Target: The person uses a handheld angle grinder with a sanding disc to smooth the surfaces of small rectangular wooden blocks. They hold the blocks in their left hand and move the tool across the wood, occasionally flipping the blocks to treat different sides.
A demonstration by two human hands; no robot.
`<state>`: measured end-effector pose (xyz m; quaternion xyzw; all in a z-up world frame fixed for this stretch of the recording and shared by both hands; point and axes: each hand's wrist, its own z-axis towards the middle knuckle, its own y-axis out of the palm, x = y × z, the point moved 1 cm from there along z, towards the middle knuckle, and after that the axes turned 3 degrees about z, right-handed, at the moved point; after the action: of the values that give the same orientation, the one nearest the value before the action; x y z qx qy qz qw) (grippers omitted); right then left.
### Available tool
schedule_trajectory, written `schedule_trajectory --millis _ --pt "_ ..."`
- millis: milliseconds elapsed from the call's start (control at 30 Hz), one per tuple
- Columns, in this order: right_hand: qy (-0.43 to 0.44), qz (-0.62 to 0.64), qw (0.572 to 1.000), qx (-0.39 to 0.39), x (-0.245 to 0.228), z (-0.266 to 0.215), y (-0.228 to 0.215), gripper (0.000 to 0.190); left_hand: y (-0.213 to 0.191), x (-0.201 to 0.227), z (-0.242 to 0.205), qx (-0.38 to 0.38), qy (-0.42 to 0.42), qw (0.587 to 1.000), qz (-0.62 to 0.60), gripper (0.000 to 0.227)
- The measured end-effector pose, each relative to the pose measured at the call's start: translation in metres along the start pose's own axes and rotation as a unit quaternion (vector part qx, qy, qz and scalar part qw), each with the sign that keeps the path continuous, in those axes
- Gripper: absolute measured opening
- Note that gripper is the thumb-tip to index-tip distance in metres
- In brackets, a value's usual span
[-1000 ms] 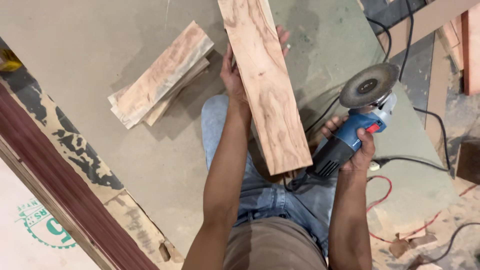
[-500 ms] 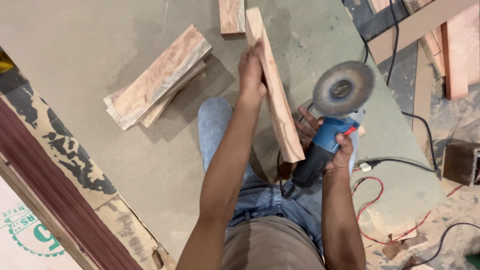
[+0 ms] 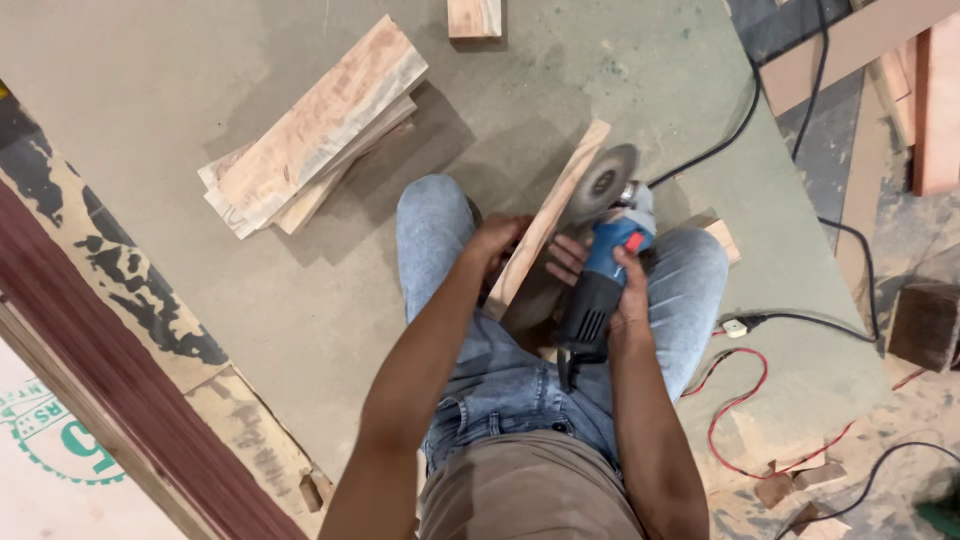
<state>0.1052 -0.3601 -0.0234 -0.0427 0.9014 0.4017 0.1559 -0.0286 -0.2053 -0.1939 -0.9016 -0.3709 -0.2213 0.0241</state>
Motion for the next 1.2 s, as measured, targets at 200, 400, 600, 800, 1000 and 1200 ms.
schedule_trajectory --millis 200,400,600,800,1000,1200 --pt "-0.015 -0.009 0.995 0.1 -0.008 0.01 -0.051 0.069 0.018 -0.003 -0.078 -0.147 -0.076 0.984 -0.067 0.086" --pt "-0.004 0.022 1.0 0.01 -0.023 0.001 -0.037 0.092 0.051 0.025 -0.117 0.036 0.161 0.985 -0.05 0.071" --pt "-0.088 0.041 0.995 -0.003 -0.034 -0.004 -0.005 0.071 0.038 0.112 -0.163 0.191 0.332 0.923 -0.041 0.054" --pt "-0.123 0.039 0.991 -0.019 -0.042 -0.011 0.01 0.065 0.03 0.168 -0.21 0.242 0.418 0.873 -0.057 0.046" --pt "-0.161 0.046 0.985 -0.034 -0.05 -0.018 0.036 0.065 0.025 0.189 -0.217 0.203 0.439 0.865 -0.133 0.045" --pt "-0.251 -0.018 0.967 -0.046 -0.067 -0.024 0.066 0.066 0.024 0.169 -0.191 -0.028 0.218 0.895 -0.389 0.052"
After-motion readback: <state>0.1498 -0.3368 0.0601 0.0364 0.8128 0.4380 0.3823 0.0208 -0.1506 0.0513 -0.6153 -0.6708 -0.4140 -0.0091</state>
